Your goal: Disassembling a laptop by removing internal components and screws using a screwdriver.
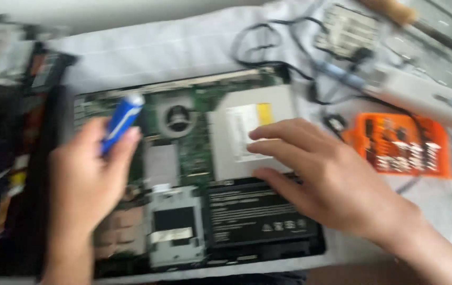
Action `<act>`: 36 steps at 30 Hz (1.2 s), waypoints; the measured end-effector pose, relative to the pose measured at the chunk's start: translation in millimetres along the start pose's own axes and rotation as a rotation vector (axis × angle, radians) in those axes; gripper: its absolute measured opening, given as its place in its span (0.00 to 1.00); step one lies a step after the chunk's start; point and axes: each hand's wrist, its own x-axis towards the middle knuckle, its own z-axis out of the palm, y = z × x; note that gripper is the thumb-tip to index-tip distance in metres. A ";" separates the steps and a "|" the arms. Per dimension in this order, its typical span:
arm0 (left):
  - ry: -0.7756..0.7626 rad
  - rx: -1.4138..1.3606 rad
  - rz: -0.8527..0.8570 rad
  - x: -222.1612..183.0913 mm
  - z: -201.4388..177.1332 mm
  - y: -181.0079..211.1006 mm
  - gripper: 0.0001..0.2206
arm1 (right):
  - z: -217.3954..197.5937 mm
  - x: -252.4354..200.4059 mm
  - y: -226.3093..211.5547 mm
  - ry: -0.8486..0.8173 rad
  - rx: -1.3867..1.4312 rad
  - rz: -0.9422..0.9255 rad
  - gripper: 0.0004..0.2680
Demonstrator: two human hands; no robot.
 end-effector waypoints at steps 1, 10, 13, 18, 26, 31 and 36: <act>0.021 0.014 -0.016 1.3 -0.2 0.1 0.11 | 7.0 10.6 -0.9 -0.002 0.008 -0.029 0.10; -0.236 -0.098 -0.208 6.3 -5.2 1.5 0.17 | 83.8 68.3 -10.6 -0.146 -0.006 -0.106 0.25; -0.218 -0.088 -0.157 5.8 -4.4 -2.4 0.16 | 92.5 72.3 -14.7 -0.182 -0.014 -0.088 0.32; -0.231 -0.099 -0.127 5.5 -3.5 -2.0 0.15 | 95.4 72.9 -13.2 -0.142 0.017 -0.077 0.30; -0.222 -0.253 -0.168 3.9 -7.9 1.8 0.14 | 92.7 71.7 -17.4 -0.071 0.163 -0.082 0.26; -0.266 -0.307 -0.198 4.1 -8.2 4.3 0.14 | 89.2 71.8 -18.8 -0.082 0.282 -0.018 0.28; -0.244 -0.204 -0.205 3.6 -6.6 2.2 0.15 | 94.5 72.5 -10.2 -0.068 0.138 -0.107 0.25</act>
